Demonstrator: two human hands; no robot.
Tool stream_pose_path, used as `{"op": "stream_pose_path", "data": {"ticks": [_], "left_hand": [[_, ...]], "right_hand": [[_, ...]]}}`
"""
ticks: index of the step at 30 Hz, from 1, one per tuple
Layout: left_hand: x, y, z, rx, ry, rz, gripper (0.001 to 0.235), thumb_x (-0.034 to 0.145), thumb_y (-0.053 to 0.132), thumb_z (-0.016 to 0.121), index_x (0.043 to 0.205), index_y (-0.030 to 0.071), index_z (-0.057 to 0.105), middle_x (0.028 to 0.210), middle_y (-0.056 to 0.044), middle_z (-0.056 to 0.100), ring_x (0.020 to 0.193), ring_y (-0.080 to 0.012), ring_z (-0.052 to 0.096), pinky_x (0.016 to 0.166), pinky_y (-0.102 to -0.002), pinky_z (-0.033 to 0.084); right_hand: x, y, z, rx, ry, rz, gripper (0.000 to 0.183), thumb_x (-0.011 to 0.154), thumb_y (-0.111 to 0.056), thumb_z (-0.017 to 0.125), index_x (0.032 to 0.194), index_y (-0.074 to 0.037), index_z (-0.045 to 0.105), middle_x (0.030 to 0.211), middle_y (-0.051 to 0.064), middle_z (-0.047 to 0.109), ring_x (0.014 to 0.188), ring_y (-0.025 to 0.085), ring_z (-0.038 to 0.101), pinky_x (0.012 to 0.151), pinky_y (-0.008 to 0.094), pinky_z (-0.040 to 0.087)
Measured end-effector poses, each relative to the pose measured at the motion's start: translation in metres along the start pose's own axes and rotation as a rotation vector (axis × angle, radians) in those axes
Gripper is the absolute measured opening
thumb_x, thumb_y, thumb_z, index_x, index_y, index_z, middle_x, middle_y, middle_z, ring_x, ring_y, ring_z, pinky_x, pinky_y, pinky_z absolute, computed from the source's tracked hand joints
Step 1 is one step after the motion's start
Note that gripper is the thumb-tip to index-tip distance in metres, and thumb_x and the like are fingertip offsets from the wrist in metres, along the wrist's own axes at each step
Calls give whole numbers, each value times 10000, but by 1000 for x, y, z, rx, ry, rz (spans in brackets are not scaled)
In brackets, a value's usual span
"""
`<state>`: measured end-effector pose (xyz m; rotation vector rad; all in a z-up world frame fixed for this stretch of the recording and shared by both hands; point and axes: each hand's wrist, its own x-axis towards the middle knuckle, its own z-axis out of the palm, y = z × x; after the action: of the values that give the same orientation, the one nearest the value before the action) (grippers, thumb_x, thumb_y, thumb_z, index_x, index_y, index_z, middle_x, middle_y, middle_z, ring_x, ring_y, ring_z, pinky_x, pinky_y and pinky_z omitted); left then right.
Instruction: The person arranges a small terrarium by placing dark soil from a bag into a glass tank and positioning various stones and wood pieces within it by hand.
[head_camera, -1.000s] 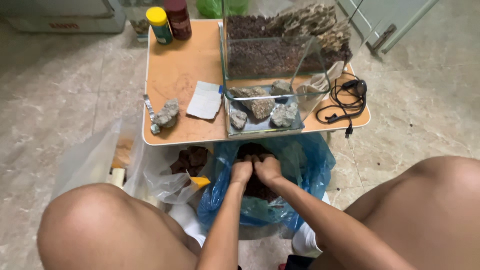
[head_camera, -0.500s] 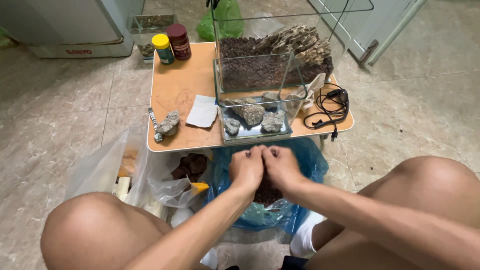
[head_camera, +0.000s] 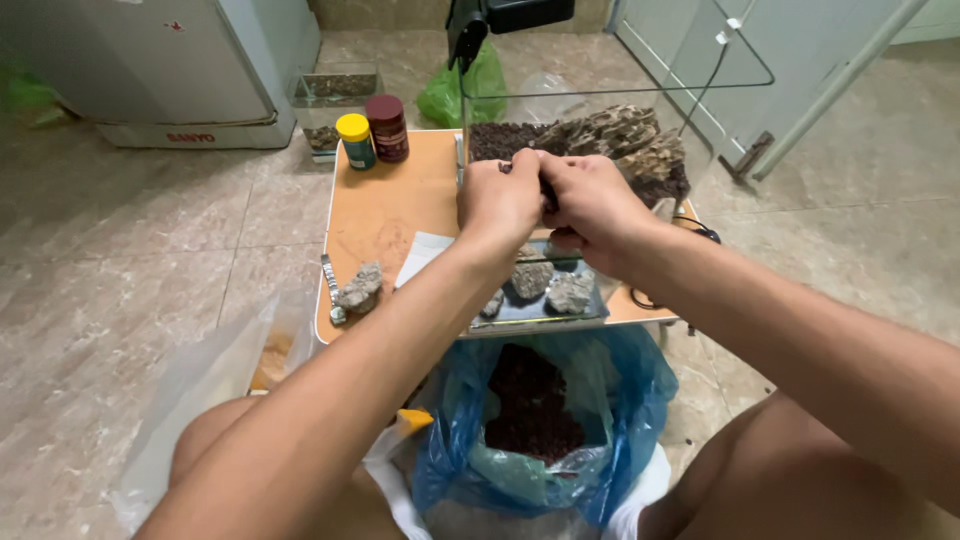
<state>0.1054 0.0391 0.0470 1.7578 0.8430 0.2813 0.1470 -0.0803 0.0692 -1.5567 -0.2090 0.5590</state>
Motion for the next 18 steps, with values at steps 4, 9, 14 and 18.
{"op": "stream_pose_path", "data": {"ticks": [4, 9, 14, 18], "left_hand": [[23, -12, 5, -50, -29, -37, 426, 985, 569, 704, 890, 239, 956, 768, 35, 894, 986, -232, 944, 911, -421, 707], [27, 1, -3, -29, -91, 85, 441, 1024, 474, 646, 780, 239, 927, 702, 7, 870, 934, -309, 944, 900, -383, 699], [45, -21, -6, 7, -131, 127, 432, 1024, 470, 650, 712, 242, 843, 662, -3, 800, 829, -303, 891, 866, -400, 680], [45, -21, -16, 16, -131, 123, 474, 1039, 471, 641, 704, 185, 818, 662, -77, 743, 843, -300, 836, 840, -404, 633]], "right_hand": [[34, 9, -5, -31, -63, 88, 486, 1222, -474, 838, 907, -120, 729, 647, -12, 580, 448, 35, 385, 364, 230, 265], [63, 3, -24, -182, -108, 86, 354, 1240, -271, 750, 937, -88, 728, 712, 46, 564, 506, 58, 459, 398, 221, 291], [53, 1, -23, -361, -147, 132, 334, 1198, -223, 755, 927, -29, 736, 709, 104, 599, 528, 86, 458, 417, 229, 281], [53, -1, -15, -580, -247, 198, 265, 1133, -149, 751, 920, 6, 774, 729, 147, 616, 574, 148, 505, 468, 246, 315]]}}
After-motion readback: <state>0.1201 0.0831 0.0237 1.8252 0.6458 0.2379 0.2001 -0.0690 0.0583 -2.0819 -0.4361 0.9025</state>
